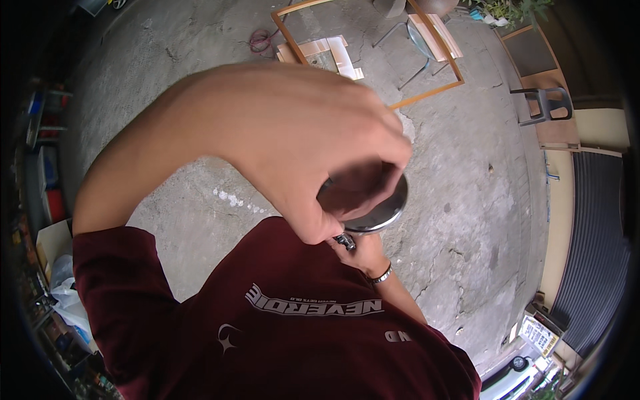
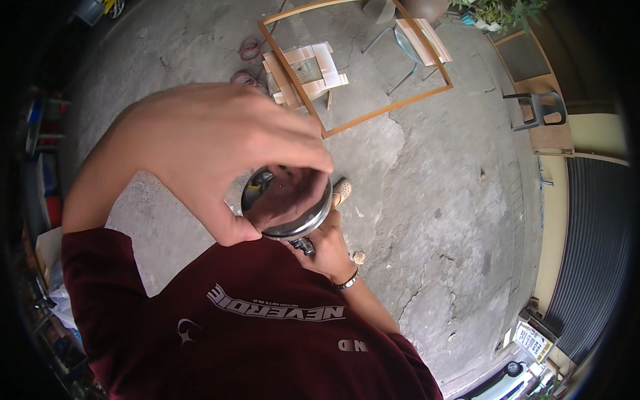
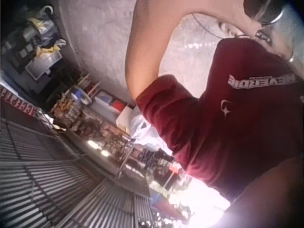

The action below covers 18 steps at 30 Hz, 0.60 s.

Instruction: The person uses a spray gun to apply finish to a wooden frame and a small wooden stool in a workshop. They move around the objects to cover different sides, then walk to a workbench and pour liquid from a container into the spray gun's reservoir.

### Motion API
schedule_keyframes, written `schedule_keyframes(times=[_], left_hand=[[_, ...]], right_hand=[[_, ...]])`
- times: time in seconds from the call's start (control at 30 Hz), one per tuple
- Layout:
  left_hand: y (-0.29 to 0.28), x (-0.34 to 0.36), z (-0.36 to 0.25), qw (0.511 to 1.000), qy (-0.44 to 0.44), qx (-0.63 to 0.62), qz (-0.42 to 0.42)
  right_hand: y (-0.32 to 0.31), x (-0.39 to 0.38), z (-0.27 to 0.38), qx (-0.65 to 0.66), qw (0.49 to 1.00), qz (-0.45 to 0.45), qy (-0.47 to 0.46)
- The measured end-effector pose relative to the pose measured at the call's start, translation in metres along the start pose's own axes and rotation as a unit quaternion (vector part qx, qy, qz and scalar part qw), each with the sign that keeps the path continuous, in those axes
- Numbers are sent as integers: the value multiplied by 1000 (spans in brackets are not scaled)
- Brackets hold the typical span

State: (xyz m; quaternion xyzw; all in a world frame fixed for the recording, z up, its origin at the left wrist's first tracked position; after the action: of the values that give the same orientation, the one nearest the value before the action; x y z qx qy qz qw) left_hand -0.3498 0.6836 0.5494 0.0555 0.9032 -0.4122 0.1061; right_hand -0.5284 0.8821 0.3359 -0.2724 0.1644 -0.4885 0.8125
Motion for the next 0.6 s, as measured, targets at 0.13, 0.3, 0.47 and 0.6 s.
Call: schedule_keyframes(times=[0.13, 0.3, 0.47, 0.6], left_hand=[[-6, -17, 15, 991, 66, -40, -113], [-6, -29, 11, 983, 87, -18, -160], [20, -21, -8, 983, -22, 125, -134], [51, -21, -10, 967, -116, 184, -130]], right_hand=[[-3, 1, -2, -2, 1000, 27, 7], [-4, 3, 1, 5, 1000, 17, 1], [-3, 7, -4, -11, 1000, 0, -10], [-2, 24, 8, -3, 998, 44, 42]])
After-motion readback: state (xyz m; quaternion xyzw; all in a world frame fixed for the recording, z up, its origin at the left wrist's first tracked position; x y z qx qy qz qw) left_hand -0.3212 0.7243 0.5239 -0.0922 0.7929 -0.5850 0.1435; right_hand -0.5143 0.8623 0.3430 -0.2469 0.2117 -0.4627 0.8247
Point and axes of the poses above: each hand's wrist, its own x-axis towards the middle knuckle, its own y-axis out of the palm, z = x × y, the point moved 1 cm from there along x, towards the middle knuckle, and after that the axes turned 14 degrees about z, right-handed, at the moved point
